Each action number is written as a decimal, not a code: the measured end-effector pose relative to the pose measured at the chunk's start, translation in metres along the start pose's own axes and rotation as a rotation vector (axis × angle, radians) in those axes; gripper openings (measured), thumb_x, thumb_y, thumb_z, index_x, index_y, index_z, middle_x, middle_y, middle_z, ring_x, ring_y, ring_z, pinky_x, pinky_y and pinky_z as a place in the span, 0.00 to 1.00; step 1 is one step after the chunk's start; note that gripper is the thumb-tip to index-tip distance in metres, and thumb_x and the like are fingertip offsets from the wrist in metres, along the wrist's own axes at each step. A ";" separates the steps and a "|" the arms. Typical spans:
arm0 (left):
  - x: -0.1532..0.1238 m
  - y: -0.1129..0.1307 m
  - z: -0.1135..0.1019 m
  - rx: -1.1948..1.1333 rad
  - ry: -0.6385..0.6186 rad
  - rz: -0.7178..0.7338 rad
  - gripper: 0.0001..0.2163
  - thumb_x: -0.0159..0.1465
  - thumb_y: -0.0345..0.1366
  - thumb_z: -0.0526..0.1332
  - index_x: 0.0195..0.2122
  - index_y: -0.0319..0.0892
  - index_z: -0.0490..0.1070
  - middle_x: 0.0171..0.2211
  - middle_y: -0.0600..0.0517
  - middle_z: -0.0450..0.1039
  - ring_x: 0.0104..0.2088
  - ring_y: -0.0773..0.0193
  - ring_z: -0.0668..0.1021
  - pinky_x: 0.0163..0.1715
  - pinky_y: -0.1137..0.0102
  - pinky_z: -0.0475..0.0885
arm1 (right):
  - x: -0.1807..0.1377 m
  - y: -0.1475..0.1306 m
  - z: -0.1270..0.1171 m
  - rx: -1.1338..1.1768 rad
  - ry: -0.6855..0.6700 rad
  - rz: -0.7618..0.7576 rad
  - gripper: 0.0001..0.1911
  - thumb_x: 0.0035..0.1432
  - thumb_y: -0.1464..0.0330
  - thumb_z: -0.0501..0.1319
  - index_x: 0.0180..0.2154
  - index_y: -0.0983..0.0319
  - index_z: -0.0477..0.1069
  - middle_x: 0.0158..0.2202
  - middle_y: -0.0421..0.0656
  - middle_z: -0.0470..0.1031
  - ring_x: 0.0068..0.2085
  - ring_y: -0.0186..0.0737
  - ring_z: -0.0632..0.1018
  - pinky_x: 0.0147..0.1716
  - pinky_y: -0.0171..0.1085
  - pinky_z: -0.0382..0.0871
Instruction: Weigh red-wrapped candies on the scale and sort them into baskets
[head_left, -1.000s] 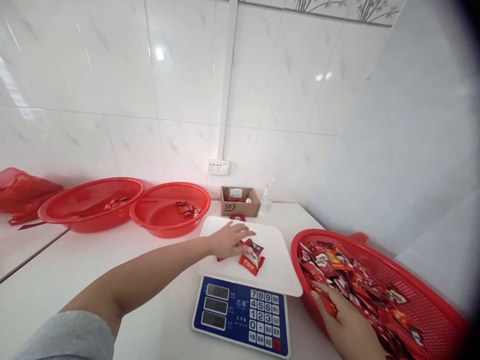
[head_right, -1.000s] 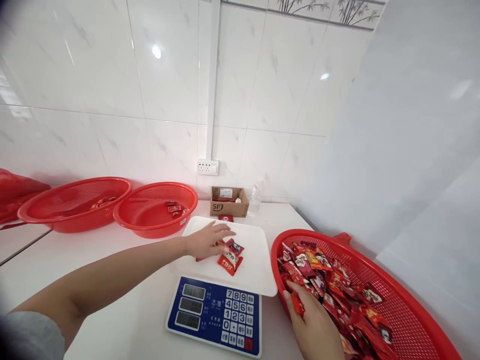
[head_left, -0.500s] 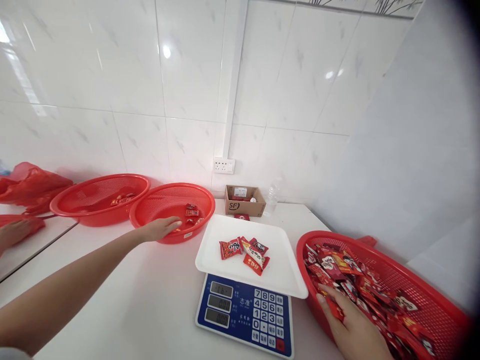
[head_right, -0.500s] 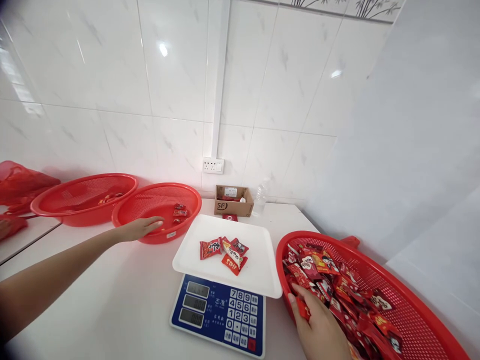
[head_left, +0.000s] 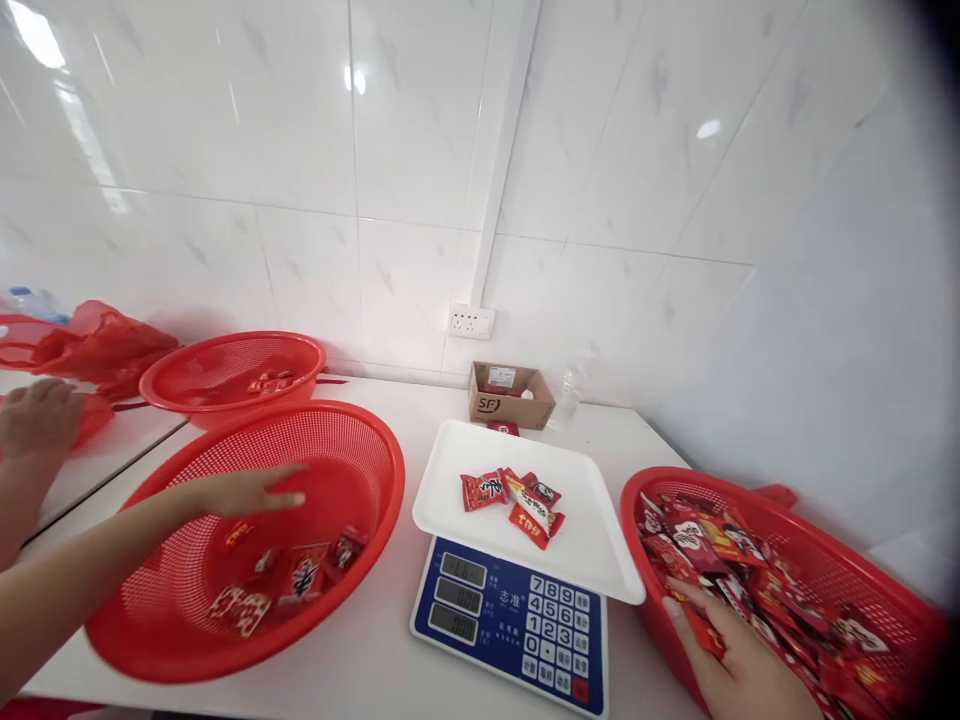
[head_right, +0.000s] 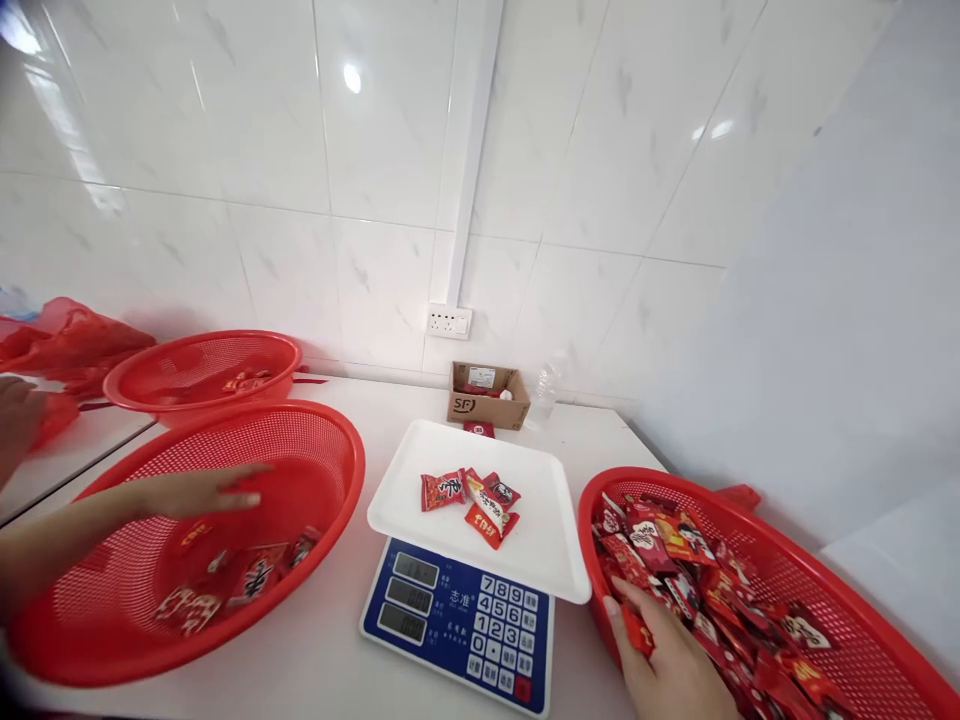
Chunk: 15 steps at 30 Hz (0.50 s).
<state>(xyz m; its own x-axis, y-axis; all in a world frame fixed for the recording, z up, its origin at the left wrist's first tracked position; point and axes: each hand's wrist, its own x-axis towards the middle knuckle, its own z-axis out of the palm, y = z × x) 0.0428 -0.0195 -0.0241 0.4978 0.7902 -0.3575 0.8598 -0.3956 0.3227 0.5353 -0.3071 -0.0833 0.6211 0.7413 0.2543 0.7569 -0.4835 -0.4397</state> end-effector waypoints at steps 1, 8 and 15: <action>-0.005 0.009 0.010 0.003 -0.072 0.023 0.37 0.60 0.51 0.59 0.67 0.38 0.55 0.64 0.41 0.63 0.60 0.46 0.70 0.56 0.60 0.67 | 0.000 -0.002 -0.001 -0.001 -0.004 0.008 0.30 0.53 0.49 0.48 0.44 0.60 0.76 0.50 0.52 0.79 0.49 0.58 0.79 0.43 0.51 0.75; -0.021 0.064 0.063 0.187 -0.338 0.191 0.41 0.51 0.35 0.66 0.67 0.54 0.54 0.71 0.49 0.43 0.68 0.43 0.48 0.62 0.49 0.55 | 0.001 -0.006 0.000 0.000 -0.007 0.014 0.30 0.53 0.49 0.48 0.45 0.61 0.75 0.51 0.52 0.78 0.50 0.57 0.79 0.47 0.51 0.74; -0.022 0.057 0.054 0.261 -0.158 0.262 0.22 0.47 0.21 0.57 0.40 0.49 0.76 0.45 0.51 0.74 0.41 0.54 0.79 0.38 0.66 0.72 | -0.001 -0.002 0.002 0.016 -0.029 0.037 0.31 0.52 0.49 0.48 0.46 0.61 0.75 0.52 0.51 0.77 0.52 0.57 0.77 0.49 0.52 0.72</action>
<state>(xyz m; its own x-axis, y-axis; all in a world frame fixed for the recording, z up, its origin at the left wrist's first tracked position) 0.0872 -0.0845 -0.0448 0.6975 0.5733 -0.4299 0.6916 -0.6955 0.1946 0.5329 -0.3055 -0.0847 0.6423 0.7363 0.2128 0.7302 -0.5033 -0.4621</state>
